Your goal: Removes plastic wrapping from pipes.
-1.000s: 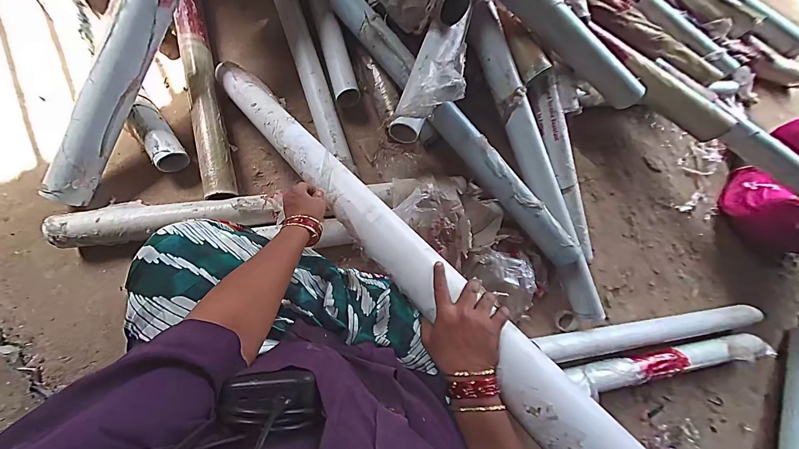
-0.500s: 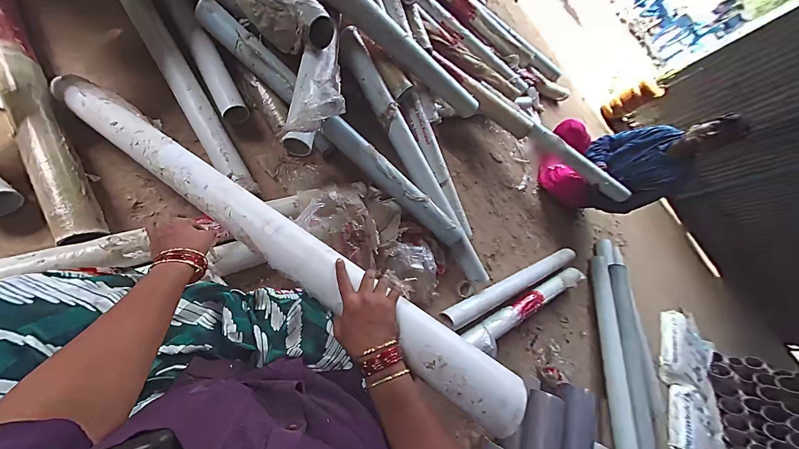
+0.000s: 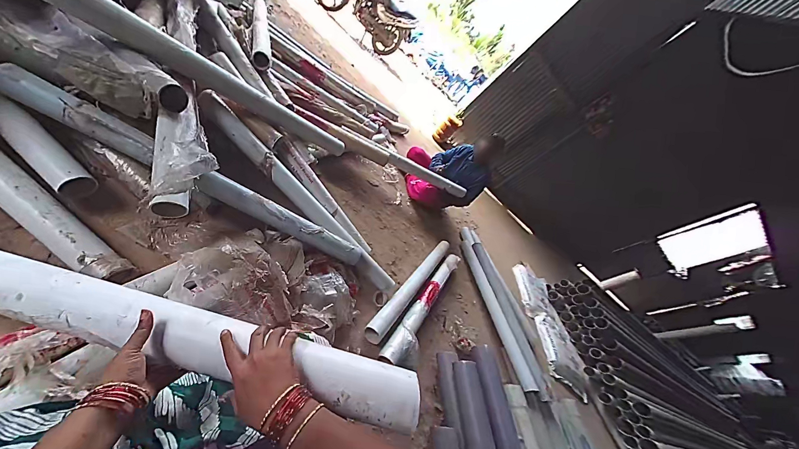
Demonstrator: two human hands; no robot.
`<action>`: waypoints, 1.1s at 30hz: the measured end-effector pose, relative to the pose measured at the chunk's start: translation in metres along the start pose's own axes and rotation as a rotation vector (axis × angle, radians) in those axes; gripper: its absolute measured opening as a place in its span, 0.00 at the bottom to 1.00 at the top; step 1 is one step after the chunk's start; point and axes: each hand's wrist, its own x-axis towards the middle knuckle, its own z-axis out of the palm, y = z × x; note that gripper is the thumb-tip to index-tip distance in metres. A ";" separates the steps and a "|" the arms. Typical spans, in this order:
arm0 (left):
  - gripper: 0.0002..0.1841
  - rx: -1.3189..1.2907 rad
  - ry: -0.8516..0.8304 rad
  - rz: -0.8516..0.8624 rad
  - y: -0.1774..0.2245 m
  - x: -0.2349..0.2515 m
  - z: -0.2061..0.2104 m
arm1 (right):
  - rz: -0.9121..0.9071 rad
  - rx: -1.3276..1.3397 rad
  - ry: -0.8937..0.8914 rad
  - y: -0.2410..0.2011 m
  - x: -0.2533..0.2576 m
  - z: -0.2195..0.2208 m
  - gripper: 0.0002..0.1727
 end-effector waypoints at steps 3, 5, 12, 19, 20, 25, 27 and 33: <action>0.34 0.030 -0.043 0.037 -0.006 0.012 -0.004 | -0.025 0.045 -0.030 0.001 0.012 -0.021 0.39; 0.31 0.033 -0.062 0.069 -0.011 0.023 -0.004 | 0.010 0.172 -0.094 0.004 0.039 -0.045 0.37; 0.28 -0.021 -0.074 0.076 -0.013 0.031 -0.003 | 0.084 0.656 -0.313 -0.010 0.161 -0.053 0.39; 0.26 -0.071 -0.052 0.058 -0.008 0.037 0.001 | 0.072 0.629 -0.409 -0.004 0.211 -0.040 0.32; 0.26 -0.071 -0.046 0.055 -0.009 0.039 0.001 | 0.044 0.586 -0.423 -0.003 0.218 -0.038 0.31; 0.31 -0.039 0.023 0.073 -0.015 0.048 0.000 | -0.081 0.300 -0.410 -0.010 0.240 -0.027 0.27; 0.32 -0.004 0.053 0.085 -0.015 0.049 0.002 | -0.055 0.294 -0.454 -0.011 0.242 -0.031 0.27; 0.36 -0.023 0.065 0.037 -0.008 0.039 0.000 | -0.358 -0.094 -0.514 -0.003 0.277 0.022 0.20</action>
